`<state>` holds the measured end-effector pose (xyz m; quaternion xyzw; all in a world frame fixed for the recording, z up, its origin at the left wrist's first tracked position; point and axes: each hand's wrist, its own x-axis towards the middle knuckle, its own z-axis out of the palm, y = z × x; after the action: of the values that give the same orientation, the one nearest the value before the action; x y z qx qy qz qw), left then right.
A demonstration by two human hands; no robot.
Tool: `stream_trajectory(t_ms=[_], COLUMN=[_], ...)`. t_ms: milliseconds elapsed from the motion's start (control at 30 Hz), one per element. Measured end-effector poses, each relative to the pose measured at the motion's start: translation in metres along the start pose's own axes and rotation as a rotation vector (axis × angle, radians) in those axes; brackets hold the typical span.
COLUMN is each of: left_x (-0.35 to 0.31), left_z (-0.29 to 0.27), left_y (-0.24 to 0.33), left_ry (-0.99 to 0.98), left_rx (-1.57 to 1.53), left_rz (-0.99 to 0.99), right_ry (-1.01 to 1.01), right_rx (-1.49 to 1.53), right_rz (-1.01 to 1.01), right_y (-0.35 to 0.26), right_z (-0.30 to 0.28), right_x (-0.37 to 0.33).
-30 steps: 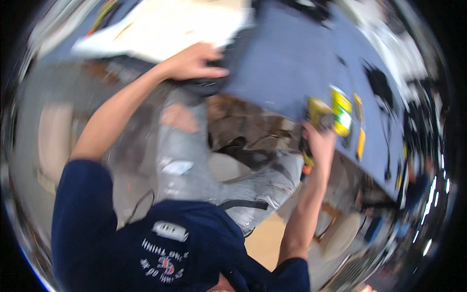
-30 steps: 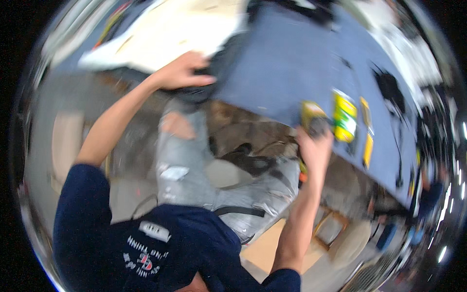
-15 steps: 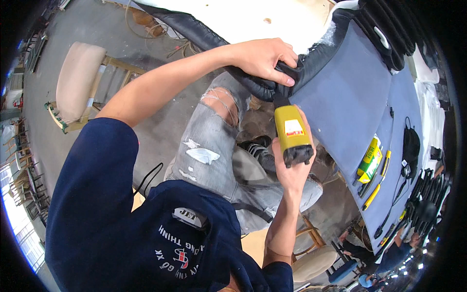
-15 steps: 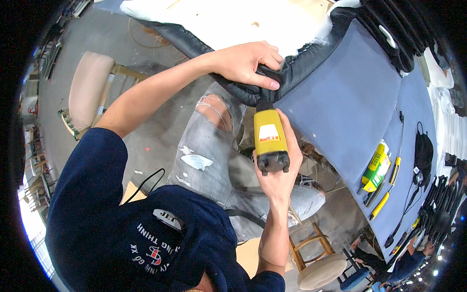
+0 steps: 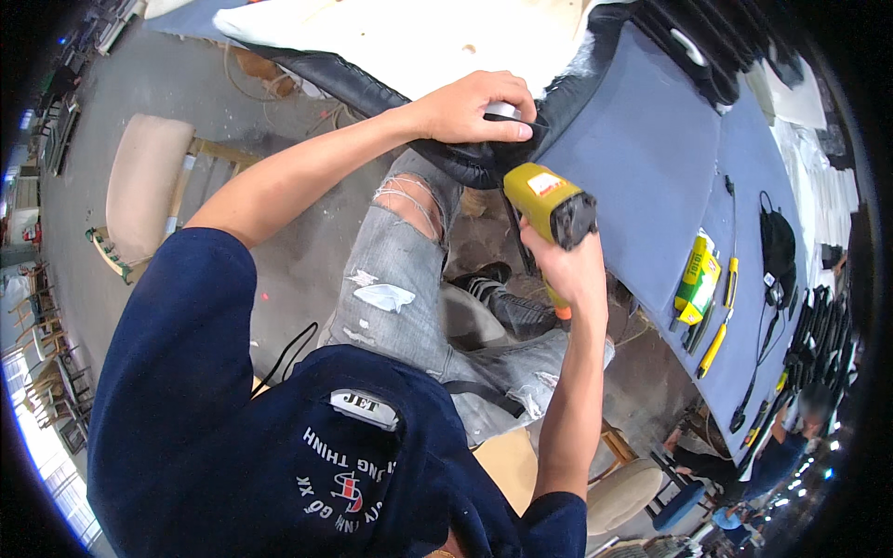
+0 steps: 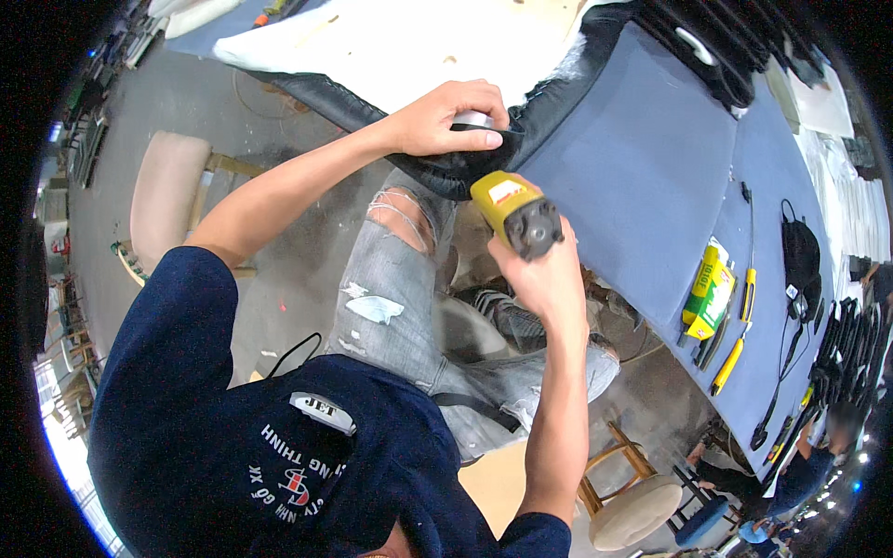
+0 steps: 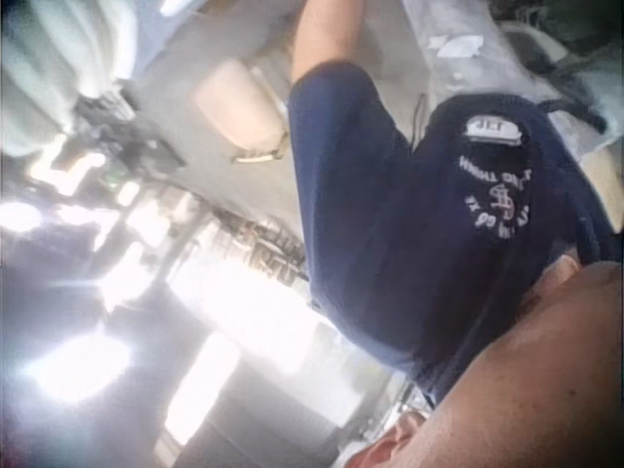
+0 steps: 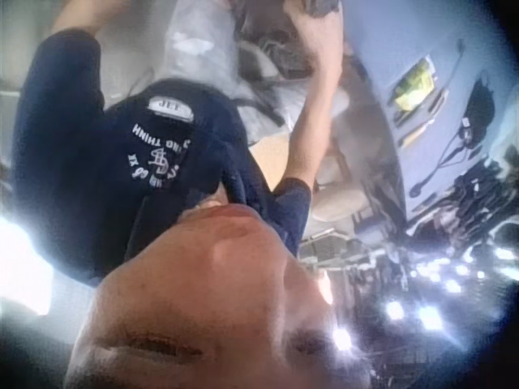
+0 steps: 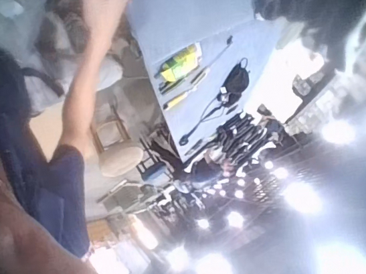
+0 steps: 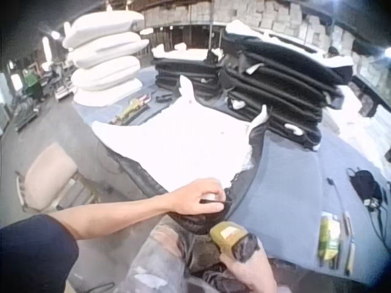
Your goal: The person staples black fabric onto a white foam seat base using a pneumatic staple gun and a screwdriver. They repeatedly pull the fabric taut, staple along the edges, and adjust the material to fit the contours of the seat.
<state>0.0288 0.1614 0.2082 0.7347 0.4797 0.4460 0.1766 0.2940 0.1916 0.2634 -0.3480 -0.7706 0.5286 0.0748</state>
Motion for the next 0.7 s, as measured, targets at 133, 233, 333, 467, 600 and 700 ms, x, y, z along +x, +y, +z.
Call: stream_trajectory(t_ms=[133, 233, 333, 467, 600, 700], left_x=[0.006, 0.01, 0.01, 0.009, 0.004, 0.003], left_z=[-0.003, -0.003, 0.004, 0.004, 0.001, 0.002], left_y=[-0.012, -0.02, -0.015, -0.006, -0.009, -0.007], left_ry=[-0.035, -0.048, -0.038, -0.066, -0.051, -0.034], left_rx=[0.032, 0.091, 0.18, 0.154, 0.041, -0.032], left_rz=[-0.021, -0.033, -0.028, -0.028, -0.012, -0.013], right_ry=[0.086, 0.161, 0.204, 0.265, 0.231, 0.206], right_rx=[0.124, 0.118, 0.12, 0.042, -0.021, -0.047], right_rz=[-0.069, -0.239, -0.255, -0.366, -0.37, -0.333], right_y=[0.023, 0.03, 0.037, 0.029, 0.027, 0.03], right_z=[0.003, 0.006, 0.009, 0.013, 0.012, 0.012], right_x=[-0.005, -0.021, -0.034, -0.036, -0.027, -0.024])
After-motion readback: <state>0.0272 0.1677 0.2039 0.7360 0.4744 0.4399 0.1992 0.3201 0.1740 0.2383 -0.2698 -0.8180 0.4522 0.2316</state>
